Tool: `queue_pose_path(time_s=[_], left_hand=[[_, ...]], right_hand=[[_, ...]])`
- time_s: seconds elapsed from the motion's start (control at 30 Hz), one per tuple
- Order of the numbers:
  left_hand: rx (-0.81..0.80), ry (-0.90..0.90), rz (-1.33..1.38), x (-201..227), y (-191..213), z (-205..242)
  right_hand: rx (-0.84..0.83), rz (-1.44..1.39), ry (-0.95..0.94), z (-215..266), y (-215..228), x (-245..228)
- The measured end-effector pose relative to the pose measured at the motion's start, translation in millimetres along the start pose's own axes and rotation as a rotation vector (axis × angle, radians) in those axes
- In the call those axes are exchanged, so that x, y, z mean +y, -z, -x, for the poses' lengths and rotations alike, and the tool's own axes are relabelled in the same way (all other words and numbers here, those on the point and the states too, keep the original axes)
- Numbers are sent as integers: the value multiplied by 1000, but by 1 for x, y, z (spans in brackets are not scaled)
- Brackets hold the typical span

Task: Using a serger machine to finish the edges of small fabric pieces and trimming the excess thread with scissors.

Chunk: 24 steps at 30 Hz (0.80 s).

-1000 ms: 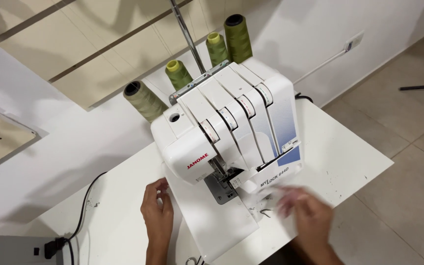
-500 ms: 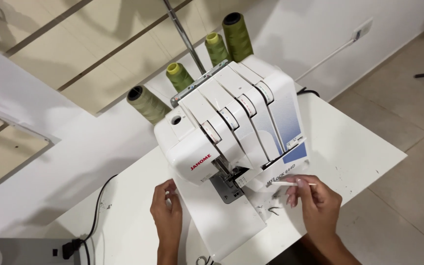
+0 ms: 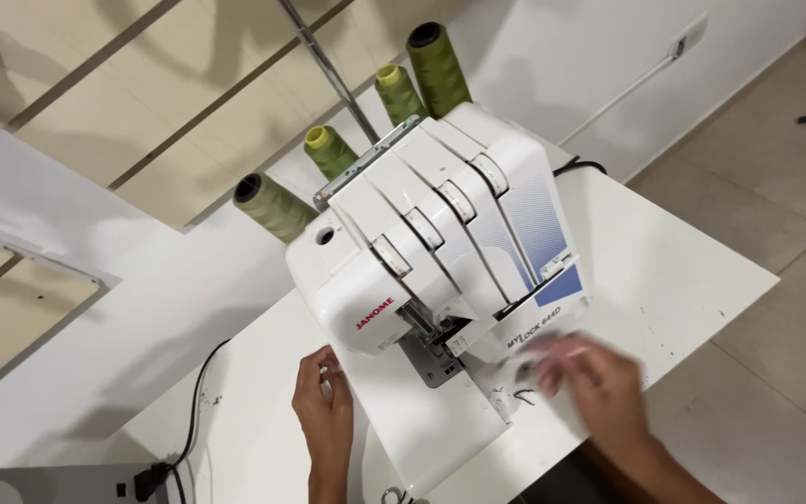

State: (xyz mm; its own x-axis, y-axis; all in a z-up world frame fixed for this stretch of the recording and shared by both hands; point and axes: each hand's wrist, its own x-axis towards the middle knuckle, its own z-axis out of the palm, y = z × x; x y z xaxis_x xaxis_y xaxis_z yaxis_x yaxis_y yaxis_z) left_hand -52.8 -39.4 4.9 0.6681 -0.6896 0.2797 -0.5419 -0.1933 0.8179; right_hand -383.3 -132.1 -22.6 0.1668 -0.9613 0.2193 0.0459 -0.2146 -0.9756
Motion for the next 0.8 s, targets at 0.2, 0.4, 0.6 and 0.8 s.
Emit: queue_pose_path(time_s=[0.2, 0.4, 0.6, 0.8], left_hand=[[13, 20, -19, 3, -4, 1], [0, 7, -16, 9, -4, 3], [3, -33, -9, -9, -6, 1], [6, -70, -47, -27, -11, 0]], right_hand=[[62, 27, 81, -5, 15, -19], [45, 231, 232, -10, 26, -6], [86, 307, 232, -7, 33, 6], [-244, 311, 605, 34, 50, 19]])
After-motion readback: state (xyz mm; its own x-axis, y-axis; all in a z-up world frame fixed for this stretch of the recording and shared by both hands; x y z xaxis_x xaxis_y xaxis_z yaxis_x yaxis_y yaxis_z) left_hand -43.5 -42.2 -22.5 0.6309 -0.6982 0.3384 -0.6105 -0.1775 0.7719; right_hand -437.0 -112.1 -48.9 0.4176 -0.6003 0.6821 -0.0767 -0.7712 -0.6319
